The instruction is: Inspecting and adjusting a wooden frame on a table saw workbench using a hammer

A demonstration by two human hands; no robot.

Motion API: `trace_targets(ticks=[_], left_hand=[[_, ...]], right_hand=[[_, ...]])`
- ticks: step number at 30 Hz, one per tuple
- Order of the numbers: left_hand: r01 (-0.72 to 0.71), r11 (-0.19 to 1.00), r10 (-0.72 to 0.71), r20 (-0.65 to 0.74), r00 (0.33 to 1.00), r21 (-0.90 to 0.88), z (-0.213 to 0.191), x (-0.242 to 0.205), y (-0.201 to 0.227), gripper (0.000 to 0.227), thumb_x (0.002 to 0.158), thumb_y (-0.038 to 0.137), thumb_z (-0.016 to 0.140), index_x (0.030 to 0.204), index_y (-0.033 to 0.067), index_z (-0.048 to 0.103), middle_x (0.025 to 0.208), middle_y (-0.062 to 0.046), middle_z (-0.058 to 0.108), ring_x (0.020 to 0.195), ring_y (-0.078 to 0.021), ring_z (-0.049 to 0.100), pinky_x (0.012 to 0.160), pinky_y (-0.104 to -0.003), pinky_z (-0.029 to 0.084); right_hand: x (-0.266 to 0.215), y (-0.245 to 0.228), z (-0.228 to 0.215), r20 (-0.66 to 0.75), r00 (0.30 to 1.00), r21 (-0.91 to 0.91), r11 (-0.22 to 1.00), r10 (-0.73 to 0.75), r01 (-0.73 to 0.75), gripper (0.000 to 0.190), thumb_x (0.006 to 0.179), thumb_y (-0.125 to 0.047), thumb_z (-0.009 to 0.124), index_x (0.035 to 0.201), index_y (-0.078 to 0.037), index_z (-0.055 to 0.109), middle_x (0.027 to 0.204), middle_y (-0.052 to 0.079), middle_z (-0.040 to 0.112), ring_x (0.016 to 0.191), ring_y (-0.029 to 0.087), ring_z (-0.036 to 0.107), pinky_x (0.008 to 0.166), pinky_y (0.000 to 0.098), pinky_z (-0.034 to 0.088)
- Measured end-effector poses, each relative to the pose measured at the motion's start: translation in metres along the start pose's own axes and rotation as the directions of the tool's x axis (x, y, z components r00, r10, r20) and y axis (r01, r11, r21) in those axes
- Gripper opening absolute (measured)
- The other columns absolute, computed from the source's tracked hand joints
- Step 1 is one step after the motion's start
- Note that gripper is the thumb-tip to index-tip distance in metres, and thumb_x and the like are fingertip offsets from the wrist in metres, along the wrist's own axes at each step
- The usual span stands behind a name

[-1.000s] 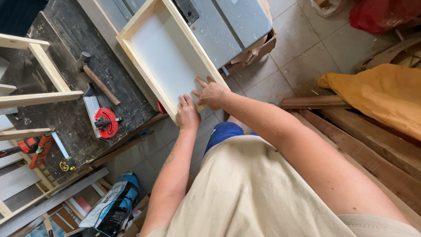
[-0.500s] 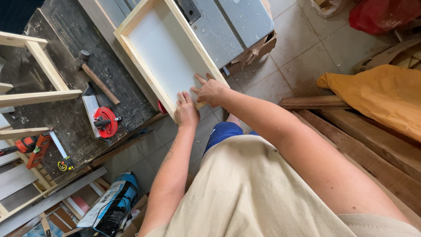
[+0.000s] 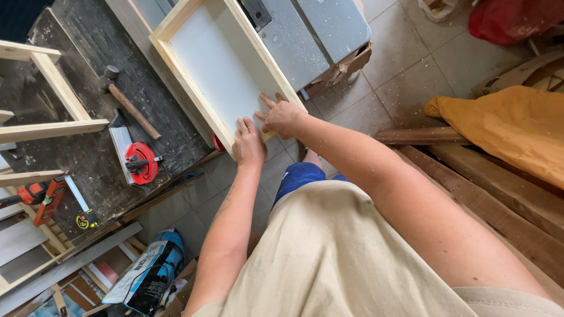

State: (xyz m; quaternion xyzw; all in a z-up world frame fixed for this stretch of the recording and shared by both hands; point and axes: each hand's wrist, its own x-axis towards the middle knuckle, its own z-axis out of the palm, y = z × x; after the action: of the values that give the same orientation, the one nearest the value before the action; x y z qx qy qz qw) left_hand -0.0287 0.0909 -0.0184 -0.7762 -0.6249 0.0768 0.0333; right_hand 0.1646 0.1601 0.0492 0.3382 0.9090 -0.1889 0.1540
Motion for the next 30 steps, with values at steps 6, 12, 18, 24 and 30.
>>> trace_targets(ticks=[6,12,18,24,30], left_hand=[[-0.008,1.0,0.008,-0.004,1.0,0.0,-0.009,0.005,-0.001,0.078,0.08,0.011,0.071,0.154,-0.0028,0.051,0.153,-0.026,0.056,0.116,-0.0442,0.072,0.072,-0.056,0.067],[-0.009,1.0,0.009,0.026,1.0,0.002,-0.015,0.01,-0.002,0.078,0.08,0.011,0.07,0.154,-0.0037,0.05,0.153,-0.026,0.057,0.115,-0.0436,0.072,0.072,-0.055,0.067],[-0.016,1.0,0.016,0.011,1.0,-0.001,-0.017,0.017,-0.005,0.076,0.08,0.01,0.07,0.152,-0.0039,0.052,0.151,-0.026,0.058,0.112,-0.0428,0.072,0.07,-0.055,0.067],[-0.032,0.999,0.032,-0.033,0.999,0.002,-0.017,0.023,-0.009,0.075,0.079,0.01,0.071,0.15,-0.0041,0.054,0.149,-0.027,0.06,0.108,-0.0407,0.073,0.067,-0.053,0.067],[-0.037,0.999,0.036,-0.092,0.995,-0.011,-0.017,0.029,-0.012,0.071,0.08,0.011,0.072,0.147,-0.0036,0.057,0.145,-0.026,0.063,0.104,-0.039,0.073,0.063,-0.052,0.066]], right_hand=[[0.005,0.002,-0.003,0.006,1.0,-0.012,1.0,0.014,-0.014,0.071,0.068,-0.025,0.089,0.133,-0.049,0.072,0.168,-0.014,0.044,0.161,0.043,0.021,0.122,0.0652,0.036],[0.011,0.005,-0.002,-0.001,1.0,0.001,1.0,0.018,-0.018,0.07,0.069,-0.024,0.089,0.132,-0.049,0.072,0.167,-0.015,0.045,0.161,0.042,0.02,0.123,0.0646,0.036],[0.017,0.007,-0.003,-0.002,0.999,0.018,0.999,0.034,-0.034,0.07,0.067,-0.026,0.09,0.131,-0.049,0.072,0.165,-0.014,0.047,0.161,0.042,0.02,0.123,0.0648,0.036],[0.011,0.007,-0.023,-0.027,0.999,0.016,0.999,0.037,-0.037,0.075,0.063,-0.024,0.092,0.133,-0.043,0.071,0.164,-0.012,0.05,0.16,0.041,0.023,0.123,0.065,0.036],[0.019,0.01,-0.021,-0.042,0.998,-0.037,0.998,0.048,-0.05,0.087,0.063,-0.029,0.094,0.142,-0.044,0.064,0.162,-0.013,0.051,0.16,0.04,0.026,0.121,0.0646,0.038]])
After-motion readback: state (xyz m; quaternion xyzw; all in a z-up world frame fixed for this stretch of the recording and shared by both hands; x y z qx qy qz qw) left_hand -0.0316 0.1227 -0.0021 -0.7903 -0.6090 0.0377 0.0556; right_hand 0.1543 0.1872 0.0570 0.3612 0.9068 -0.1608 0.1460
